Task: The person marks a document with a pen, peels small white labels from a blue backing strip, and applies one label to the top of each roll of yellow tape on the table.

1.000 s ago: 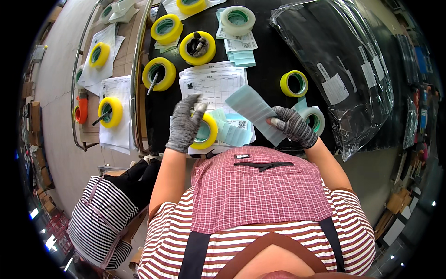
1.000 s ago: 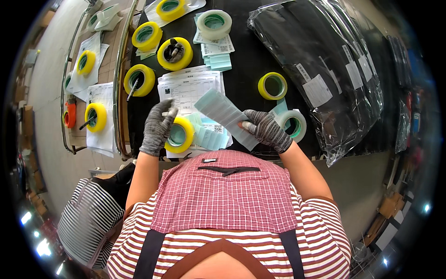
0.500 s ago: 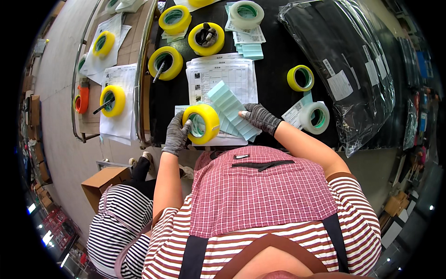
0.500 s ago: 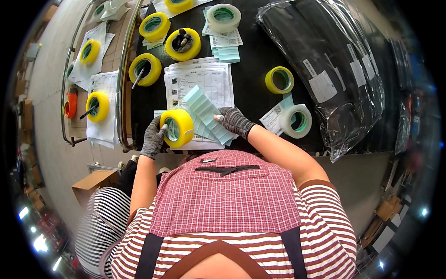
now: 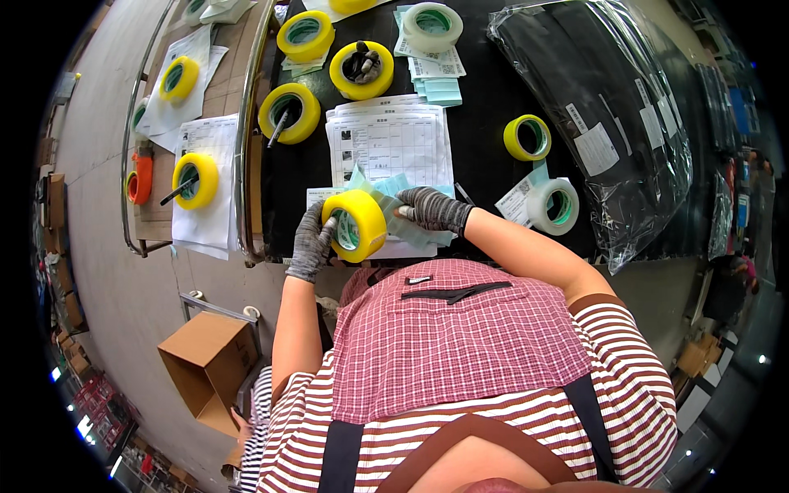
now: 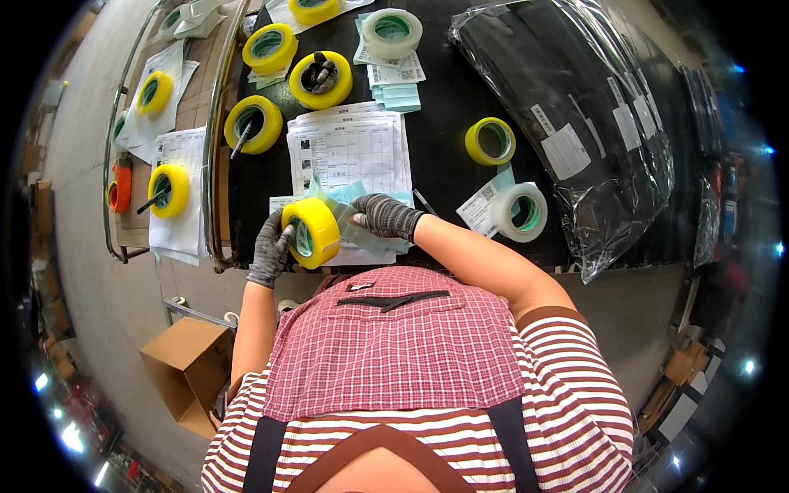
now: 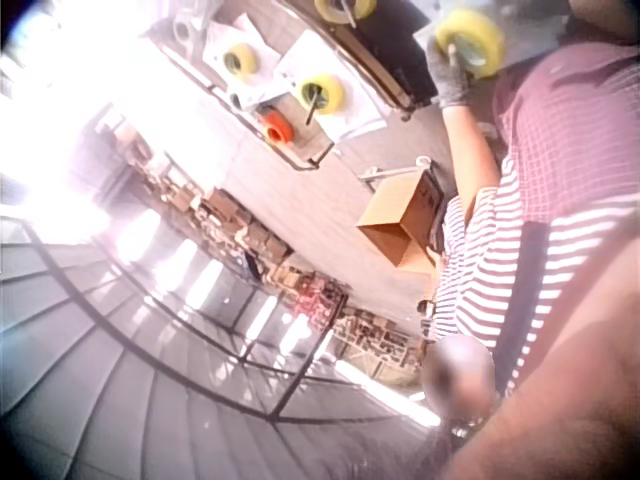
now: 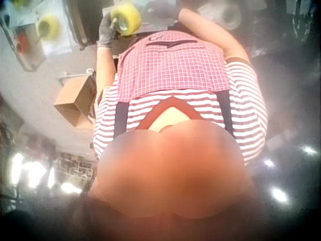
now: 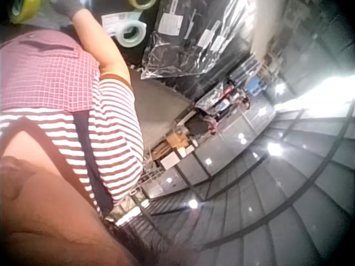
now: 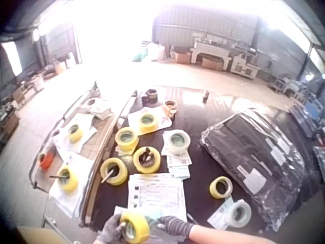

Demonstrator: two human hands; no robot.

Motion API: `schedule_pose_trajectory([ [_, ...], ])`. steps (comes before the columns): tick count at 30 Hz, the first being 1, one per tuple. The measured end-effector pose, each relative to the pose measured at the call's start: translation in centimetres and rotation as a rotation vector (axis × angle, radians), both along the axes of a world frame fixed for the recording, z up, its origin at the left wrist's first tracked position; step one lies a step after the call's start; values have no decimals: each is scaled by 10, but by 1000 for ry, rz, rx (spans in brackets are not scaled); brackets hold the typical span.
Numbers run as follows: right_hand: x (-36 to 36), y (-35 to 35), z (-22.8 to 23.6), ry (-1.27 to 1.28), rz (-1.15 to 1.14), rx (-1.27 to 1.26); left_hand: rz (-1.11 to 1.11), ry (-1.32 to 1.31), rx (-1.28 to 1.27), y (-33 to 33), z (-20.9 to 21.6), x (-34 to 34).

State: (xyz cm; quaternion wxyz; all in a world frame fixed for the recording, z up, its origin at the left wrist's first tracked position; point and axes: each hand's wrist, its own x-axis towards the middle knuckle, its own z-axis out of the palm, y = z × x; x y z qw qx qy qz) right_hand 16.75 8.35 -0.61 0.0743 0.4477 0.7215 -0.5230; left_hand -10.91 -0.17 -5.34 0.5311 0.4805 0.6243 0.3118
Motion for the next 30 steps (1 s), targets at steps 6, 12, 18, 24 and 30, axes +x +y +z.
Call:
schedule_pose_trajectory([
  [6,4,2,4,93,-76,-205,101,-411,-49,-5,12,1],
  [12,-11,5,13,-149,36,53,130,-338,-33,-8,14,6],
  [18,-14,5,18,-160,77,75,-46,355,67,8,25,22],
  [24,15,6,42,-250,-27,167,-135,682,79,21,49,43],
  [30,57,-9,37,-321,-133,448,-311,860,402,51,84,59],
])
